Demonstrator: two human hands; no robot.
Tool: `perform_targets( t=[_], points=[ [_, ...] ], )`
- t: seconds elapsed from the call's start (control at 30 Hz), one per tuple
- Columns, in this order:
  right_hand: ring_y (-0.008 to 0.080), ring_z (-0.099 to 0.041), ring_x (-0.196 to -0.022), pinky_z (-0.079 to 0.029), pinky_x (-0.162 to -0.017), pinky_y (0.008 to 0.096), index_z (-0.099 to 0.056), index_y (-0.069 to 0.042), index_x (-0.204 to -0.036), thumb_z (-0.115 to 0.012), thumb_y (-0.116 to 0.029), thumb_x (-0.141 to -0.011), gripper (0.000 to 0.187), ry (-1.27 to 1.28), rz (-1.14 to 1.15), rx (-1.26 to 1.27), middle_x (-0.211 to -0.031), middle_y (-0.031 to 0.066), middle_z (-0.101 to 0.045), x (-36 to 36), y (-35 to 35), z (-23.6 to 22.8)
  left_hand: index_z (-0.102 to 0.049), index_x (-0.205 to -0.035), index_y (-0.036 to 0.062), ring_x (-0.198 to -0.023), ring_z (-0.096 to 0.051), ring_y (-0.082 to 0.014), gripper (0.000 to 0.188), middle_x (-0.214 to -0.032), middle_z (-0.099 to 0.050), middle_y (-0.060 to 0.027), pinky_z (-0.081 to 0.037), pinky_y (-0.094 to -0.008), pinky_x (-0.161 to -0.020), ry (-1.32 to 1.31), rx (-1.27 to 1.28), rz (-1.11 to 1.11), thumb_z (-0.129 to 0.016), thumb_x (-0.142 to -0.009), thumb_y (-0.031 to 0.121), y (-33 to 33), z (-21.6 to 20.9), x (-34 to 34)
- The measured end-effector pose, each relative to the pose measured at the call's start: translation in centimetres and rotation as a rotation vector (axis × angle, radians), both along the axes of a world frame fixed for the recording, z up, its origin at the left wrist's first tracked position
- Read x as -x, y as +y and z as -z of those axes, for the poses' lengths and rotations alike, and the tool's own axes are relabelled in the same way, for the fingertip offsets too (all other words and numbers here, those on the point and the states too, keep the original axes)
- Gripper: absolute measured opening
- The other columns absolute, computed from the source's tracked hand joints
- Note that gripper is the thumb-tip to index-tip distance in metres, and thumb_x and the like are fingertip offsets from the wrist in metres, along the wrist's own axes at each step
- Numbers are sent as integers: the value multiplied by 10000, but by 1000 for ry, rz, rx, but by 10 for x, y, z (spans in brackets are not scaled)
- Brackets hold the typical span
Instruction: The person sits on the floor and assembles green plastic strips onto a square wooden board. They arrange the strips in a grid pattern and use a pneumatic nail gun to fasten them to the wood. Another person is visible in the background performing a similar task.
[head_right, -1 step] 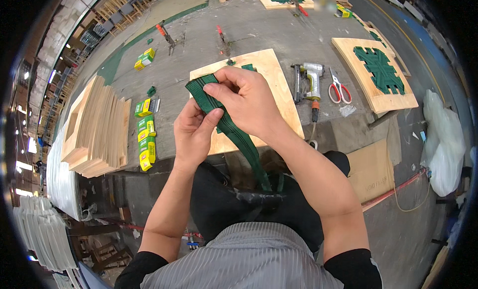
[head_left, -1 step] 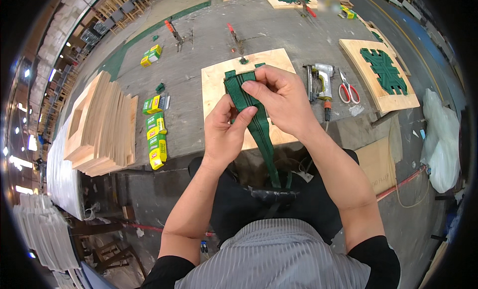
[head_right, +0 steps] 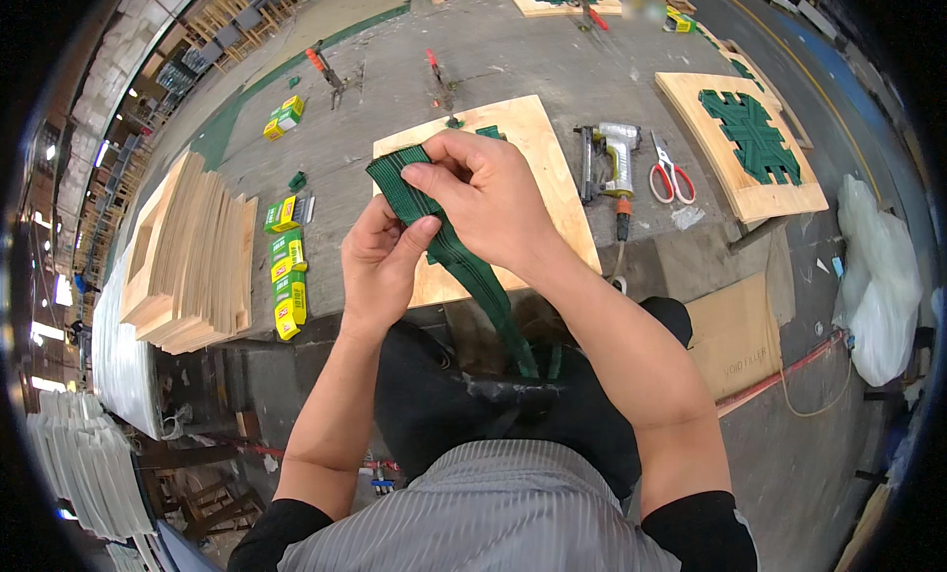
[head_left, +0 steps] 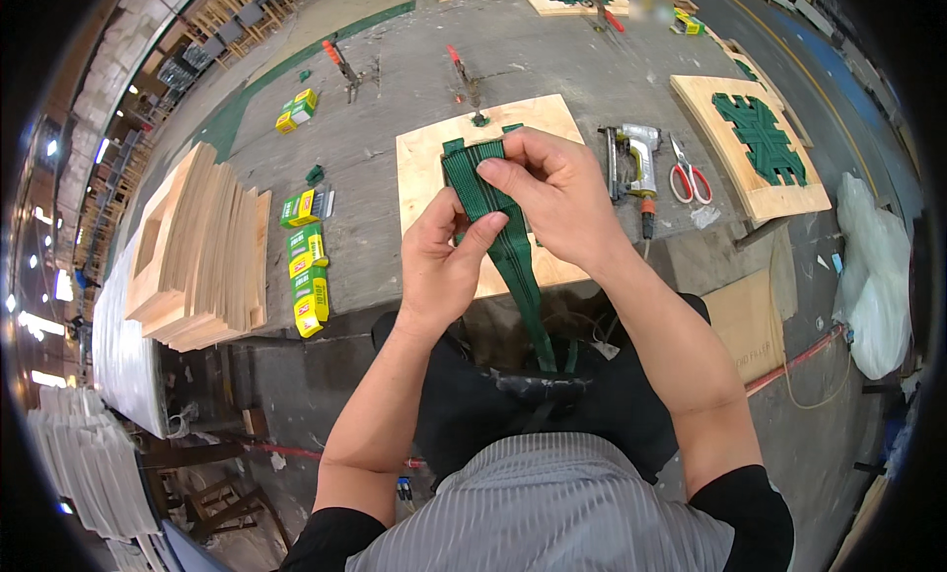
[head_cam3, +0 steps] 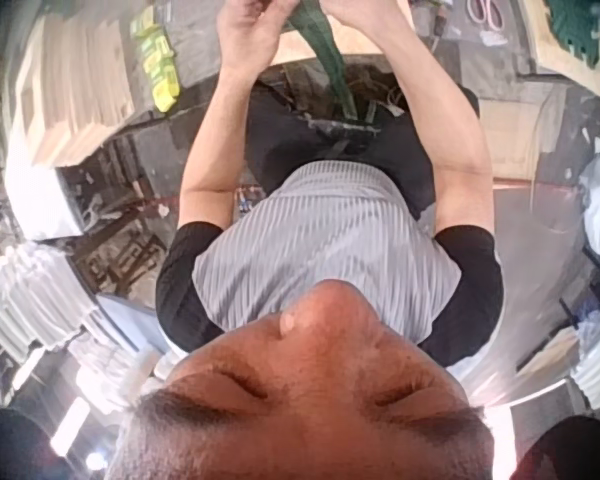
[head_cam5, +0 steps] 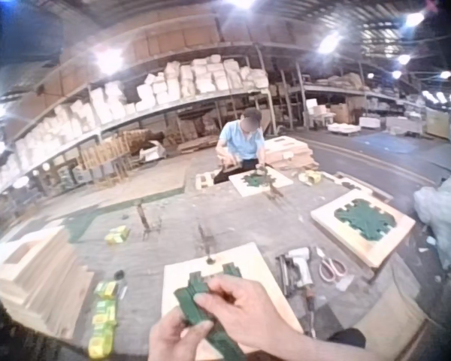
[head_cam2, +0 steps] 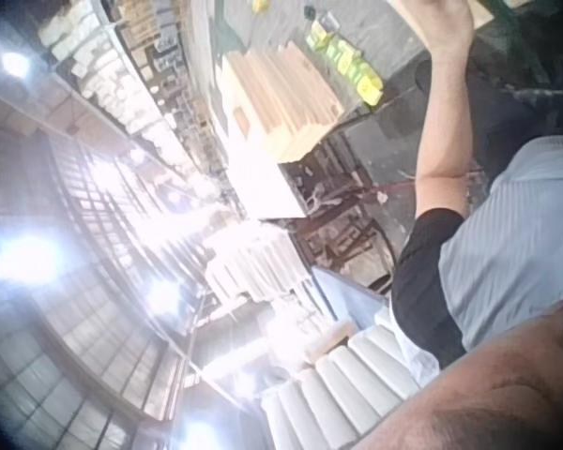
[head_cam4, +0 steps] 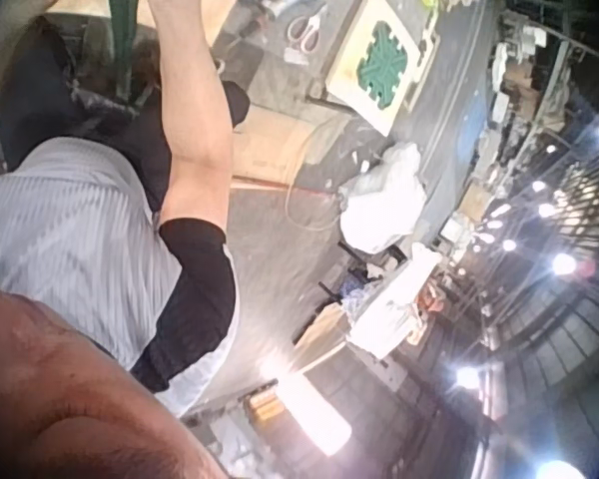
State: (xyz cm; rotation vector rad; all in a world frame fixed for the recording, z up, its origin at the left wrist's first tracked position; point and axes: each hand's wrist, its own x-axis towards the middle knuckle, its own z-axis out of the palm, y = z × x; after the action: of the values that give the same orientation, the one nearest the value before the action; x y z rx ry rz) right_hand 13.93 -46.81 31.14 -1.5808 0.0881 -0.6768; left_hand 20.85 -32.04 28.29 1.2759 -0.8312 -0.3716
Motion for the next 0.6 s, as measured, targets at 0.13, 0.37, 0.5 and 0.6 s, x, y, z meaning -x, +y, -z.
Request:
perform_targets(
  t=[0.13,0.37,0.5,0.6],
  points=[
    [83,-530,-667,-435,-613,285,-675,9,-907,-714,-117,-948,138,59,48,-44,-732,21,-625,-23,-12,26,-660,-980,29,-808,-564,-32,72,-883,-660,45,-477,-215,-728,23,-115,65,-721,-971,65,-6,20,-24],
    [129,-506,-624,-423,-595,333,-646,12,-880,-728,-168,-930,204,290,109,12,-687,65,-583,-78,-45,148,-654,-964,52,-765,-525,-29,48,-843,-624,66,-444,-216,-676,269,-303,50,-693,-987,66,-37,122,-74],
    [218,-551,-610,-448,-601,367,-652,10,-910,-735,-201,-910,226,500,34,29,-711,136,-604,-90,-51,188,-602,-887,31,-721,-516,-66,158,-773,-563,-3,-436,-264,-628,100,-568,-77,-734,-938,102,-27,170,-88],
    [291,-644,-687,-489,-635,373,-672,2,-981,-705,-170,-927,184,522,1,33,-789,161,-661,-84,-46,190,-592,-861,27,-683,-542,-141,198,-764,-567,-60,-443,-296,-622,-27,-610,-115,-763,-901,120,-24,164,-77]
  ],
)
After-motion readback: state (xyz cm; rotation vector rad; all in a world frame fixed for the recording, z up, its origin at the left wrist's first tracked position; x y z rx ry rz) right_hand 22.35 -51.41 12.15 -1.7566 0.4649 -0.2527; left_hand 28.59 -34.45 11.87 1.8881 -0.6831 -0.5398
